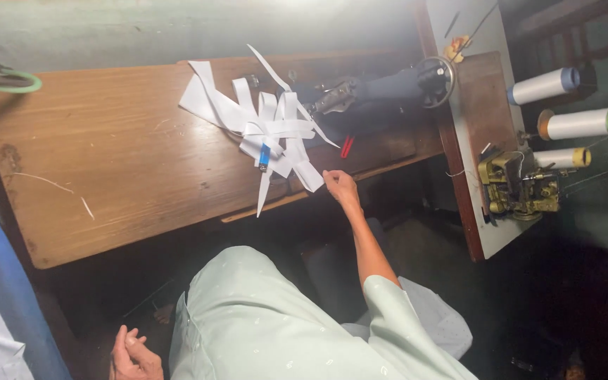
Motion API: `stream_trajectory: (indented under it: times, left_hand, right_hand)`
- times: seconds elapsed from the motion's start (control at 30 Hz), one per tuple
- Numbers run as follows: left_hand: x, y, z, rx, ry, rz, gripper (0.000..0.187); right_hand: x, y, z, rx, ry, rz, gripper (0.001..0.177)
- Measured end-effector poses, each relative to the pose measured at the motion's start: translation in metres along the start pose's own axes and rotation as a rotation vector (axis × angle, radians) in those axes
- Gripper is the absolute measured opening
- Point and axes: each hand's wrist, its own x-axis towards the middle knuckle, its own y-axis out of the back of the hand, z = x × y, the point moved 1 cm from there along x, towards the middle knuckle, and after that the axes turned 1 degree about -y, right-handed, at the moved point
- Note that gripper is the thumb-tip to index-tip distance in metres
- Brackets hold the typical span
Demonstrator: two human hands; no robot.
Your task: The person irons several white fabric strips on a blue-covered worktable. They pick up each strip, place it on the table, and press it with a steam iron, occasionally using a wooden block to hold the fabric in place.
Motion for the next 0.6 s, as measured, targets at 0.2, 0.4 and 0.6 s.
stream_trajectory:
  times: [0.2,0.4,0.6]
  left_hand:
    - [0.061,-0.015,0.063,0.018,-0.151,-0.017,0.022]
    - [0.055,-0.011,0.068,0.120,-0.120,-0.044,0.023]
    - [0.020,-0.019,0.069,0.130,-0.020,-0.031,0.023]
  right_hand:
    - [-0.045,0.013,-0.029,0.110,-0.024,-0.113,0.067]
    - [-0.029,-0.007,-0.017,0.115,0.065,-0.153,0.078]
    - [-0.030,-0.018,-0.023,0.049,0.075,-0.200,0.061]
